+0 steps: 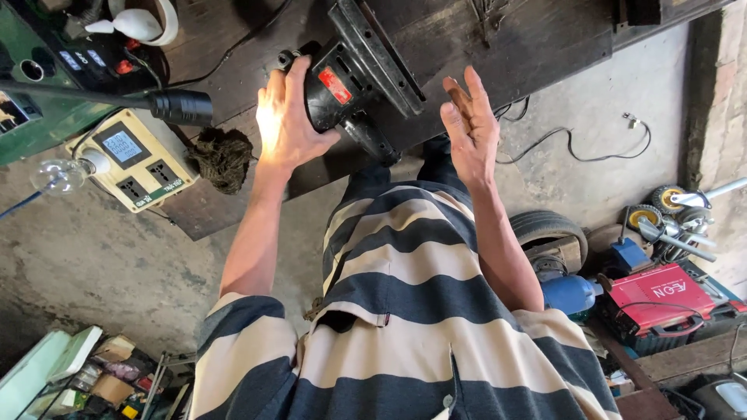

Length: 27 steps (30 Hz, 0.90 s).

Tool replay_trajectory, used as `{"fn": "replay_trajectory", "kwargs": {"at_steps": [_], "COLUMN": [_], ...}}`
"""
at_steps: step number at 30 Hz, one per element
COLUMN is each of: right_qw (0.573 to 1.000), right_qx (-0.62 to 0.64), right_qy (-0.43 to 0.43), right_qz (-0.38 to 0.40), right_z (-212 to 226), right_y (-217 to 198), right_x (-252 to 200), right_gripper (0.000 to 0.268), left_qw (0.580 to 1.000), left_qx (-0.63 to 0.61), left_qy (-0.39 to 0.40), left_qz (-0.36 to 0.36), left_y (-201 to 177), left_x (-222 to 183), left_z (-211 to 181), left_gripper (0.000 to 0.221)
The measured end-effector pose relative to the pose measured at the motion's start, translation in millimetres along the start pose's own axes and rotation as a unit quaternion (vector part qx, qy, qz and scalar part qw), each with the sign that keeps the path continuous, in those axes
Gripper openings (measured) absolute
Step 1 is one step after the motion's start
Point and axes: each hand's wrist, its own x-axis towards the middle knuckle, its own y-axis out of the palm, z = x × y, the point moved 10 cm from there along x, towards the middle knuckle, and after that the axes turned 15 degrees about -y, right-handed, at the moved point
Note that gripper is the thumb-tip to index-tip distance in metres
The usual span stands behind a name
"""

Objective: Disassembling and inspecting the internal components of a handheld power tool on a workbench.

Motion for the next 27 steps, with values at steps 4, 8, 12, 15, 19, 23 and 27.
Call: {"fn": "replay_trajectory", "kwargs": {"at_steps": [4,8,12,15,19,23,27], "right_qw": [1.000,0.999,0.998,0.998,0.998,0.998,0.998], "right_qx": [0.019,0.009,-0.029,-0.026,-0.020,-0.025,-0.037], "right_qy": [-0.014,-0.026,-0.036,-0.032,-0.021,-0.024,-0.054], "right_qz": [0.013,0.027,0.045,0.056,0.059,0.057,0.024], "right_z": [3,5,9,9,5,2,15], "right_y": [10,16,24,31,39,44,45], "right_x": [3,5,10,9,8,7,15], "right_gripper": [0.053,0.054,0.054,0.055,0.055,0.053,0.056], "left_qw": [1.000,1.000,1.000,0.999,0.999,1.000,0.981], "left_qx": [-0.011,-0.012,-0.014,0.001,-0.022,-0.026,-0.099], "left_qy": [0.009,0.009,0.020,0.031,0.023,0.008,0.085], "left_qz": [-0.009,-0.002,-0.003,-0.013,-0.019,-0.001,-0.145], "left_y": [4,9,11,16,13,19,9], "left_x": [1,3,0,-2,0,1,-10], "left_z": [-2,-1,-3,0,3,11,13], "left_gripper": [0.108,0.108,0.108,0.113,0.111,0.113,0.117]}}
